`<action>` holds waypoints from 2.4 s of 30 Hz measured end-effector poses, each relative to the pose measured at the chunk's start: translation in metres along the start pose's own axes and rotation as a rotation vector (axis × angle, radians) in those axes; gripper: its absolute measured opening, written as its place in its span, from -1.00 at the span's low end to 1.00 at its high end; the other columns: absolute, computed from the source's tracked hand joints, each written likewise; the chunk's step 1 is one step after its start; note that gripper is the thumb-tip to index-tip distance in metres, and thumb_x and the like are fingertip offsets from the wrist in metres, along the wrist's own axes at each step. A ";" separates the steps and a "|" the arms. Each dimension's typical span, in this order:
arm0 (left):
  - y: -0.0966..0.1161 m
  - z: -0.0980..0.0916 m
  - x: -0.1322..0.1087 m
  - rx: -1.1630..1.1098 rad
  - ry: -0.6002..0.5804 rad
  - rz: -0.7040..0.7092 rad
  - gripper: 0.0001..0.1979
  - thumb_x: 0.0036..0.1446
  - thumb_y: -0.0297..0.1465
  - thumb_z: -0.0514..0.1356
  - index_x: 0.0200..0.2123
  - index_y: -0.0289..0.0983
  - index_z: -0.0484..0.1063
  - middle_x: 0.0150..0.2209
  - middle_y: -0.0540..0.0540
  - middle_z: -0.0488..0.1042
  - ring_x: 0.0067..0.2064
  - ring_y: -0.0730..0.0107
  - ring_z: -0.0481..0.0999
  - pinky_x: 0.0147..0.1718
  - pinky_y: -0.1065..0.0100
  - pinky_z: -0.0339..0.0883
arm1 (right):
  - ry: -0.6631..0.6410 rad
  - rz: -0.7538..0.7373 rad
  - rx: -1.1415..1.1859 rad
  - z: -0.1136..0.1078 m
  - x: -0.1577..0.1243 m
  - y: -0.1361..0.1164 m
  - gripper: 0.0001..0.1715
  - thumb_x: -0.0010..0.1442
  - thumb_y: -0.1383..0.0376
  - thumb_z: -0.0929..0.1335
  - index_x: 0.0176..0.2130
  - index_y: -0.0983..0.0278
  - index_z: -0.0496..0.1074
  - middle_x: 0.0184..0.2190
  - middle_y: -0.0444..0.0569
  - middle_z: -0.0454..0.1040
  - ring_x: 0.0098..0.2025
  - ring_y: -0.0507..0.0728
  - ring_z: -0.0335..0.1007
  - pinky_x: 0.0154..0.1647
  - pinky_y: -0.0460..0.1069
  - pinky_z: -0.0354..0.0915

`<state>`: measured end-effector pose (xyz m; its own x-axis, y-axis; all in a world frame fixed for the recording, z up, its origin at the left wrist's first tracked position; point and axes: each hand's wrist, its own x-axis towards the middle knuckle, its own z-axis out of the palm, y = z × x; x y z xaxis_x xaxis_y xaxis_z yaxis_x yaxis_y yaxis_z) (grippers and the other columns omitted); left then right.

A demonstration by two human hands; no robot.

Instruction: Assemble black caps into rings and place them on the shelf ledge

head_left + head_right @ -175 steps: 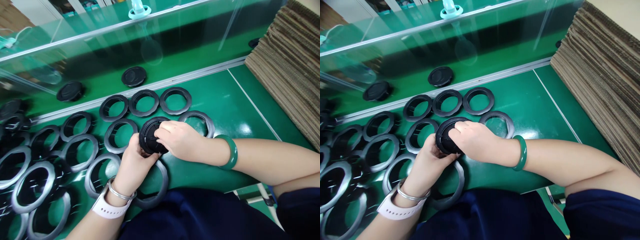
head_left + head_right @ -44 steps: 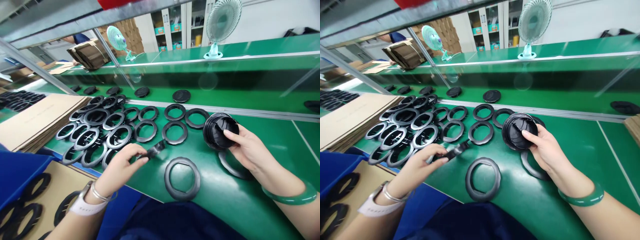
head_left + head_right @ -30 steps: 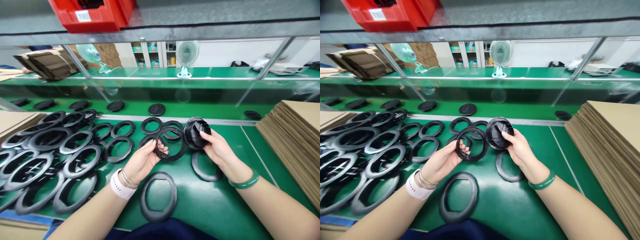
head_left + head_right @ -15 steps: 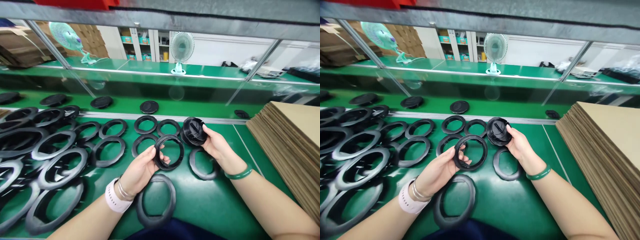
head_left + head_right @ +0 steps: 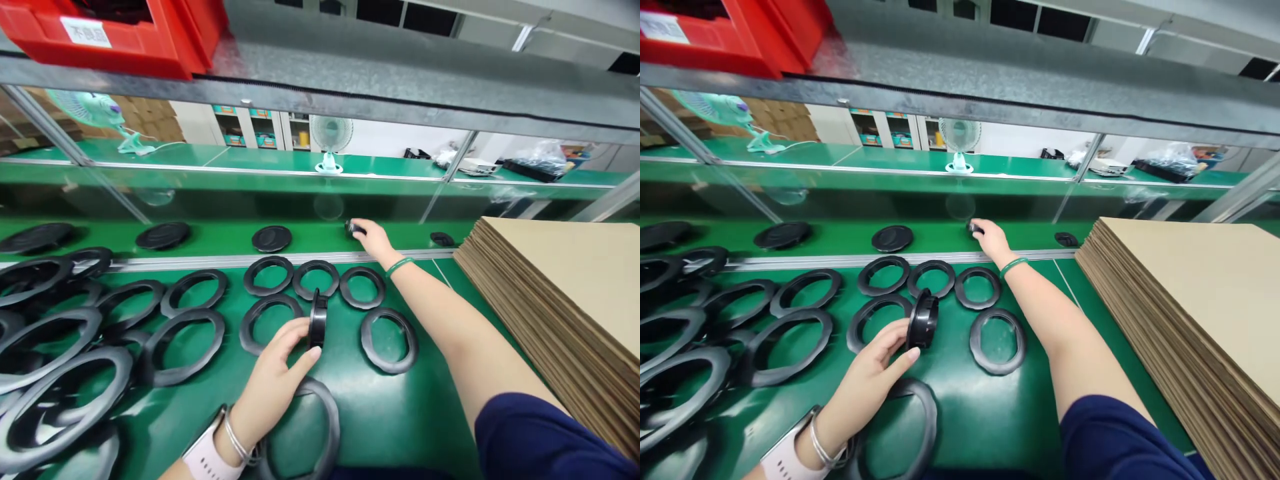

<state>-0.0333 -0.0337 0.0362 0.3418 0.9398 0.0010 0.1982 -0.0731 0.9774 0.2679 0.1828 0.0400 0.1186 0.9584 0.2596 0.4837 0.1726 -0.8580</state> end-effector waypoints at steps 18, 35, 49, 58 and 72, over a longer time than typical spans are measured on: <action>0.014 0.004 0.005 -0.428 -0.073 -0.416 -0.43 0.25 -0.02 0.20 0.16 -0.28 0.40 -0.20 -0.19 0.59 -0.10 0.17 0.50 -0.03 0.20 0.35 | 0.441 0.475 -0.777 -0.157 0.002 0.137 -0.69 0.34 0.26 0.35 0.03 0.35 0.42 0.09 0.11 0.38 0.19 0.27 0.25 0.24 0.27 0.17; -0.002 0.002 0.006 -0.173 -0.137 -0.244 -0.62 0.28 -0.13 0.21 0.05 -0.22 0.38 0.13 -0.24 0.48 0.14 0.06 0.49 0.19 -0.02 0.30 | 0.584 0.488 -0.486 -0.157 0.005 0.135 -0.90 0.06 0.41 0.47 -0.33 0.43 0.59 -0.37 0.10 0.53 -0.23 0.17 0.45 -0.01 0.08 0.27; -0.016 0.018 0.020 -0.266 -0.247 -0.138 -0.64 0.26 -0.20 0.23 0.00 -0.25 0.26 -0.13 -0.17 0.56 0.03 0.15 0.55 0.13 0.06 0.31 | 0.312 0.172 0.377 -0.016 -0.145 -0.048 -0.69 0.05 0.12 0.49 -0.28 0.29 0.54 -0.48 -0.12 0.46 -0.54 -0.01 0.26 -0.54 -0.09 0.20; -0.015 0.013 0.017 -0.382 -0.105 -0.195 -0.44 -0.04 -0.42 0.43 -0.04 -0.18 0.20 -0.29 0.09 0.41 0.00 0.13 0.61 0.09 0.08 0.40 | 0.087 0.210 0.612 0.044 -0.227 -0.064 -0.69 0.11 0.08 0.49 -0.30 0.24 0.45 -0.48 -0.14 0.42 -0.46 0.04 0.28 -0.44 -0.06 0.27; -0.011 0.011 0.014 -0.359 -0.054 -0.246 -0.44 0.02 -0.41 0.42 0.02 -0.21 0.21 -0.11 -0.07 0.56 -0.05 0.27 0.58 -0.02 0.23 0.45 | -0.048 -0.600 -0.175 0.019 -0.205 -0.062 -0.91 0.36 0.35 0.33 -0.22 0.28 0.45 -0.26 0.06 0.50 -0.19 0.16 0.43 -0.16 0.08 0.36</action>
<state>-0.0200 -0.0232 0.0235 0.3739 0.8952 -0.2427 -0.0487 0.2802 0.9587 0.1968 -0.0202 0.0313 -0.2545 0.7162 0.6499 0.5891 0.6477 -0.4831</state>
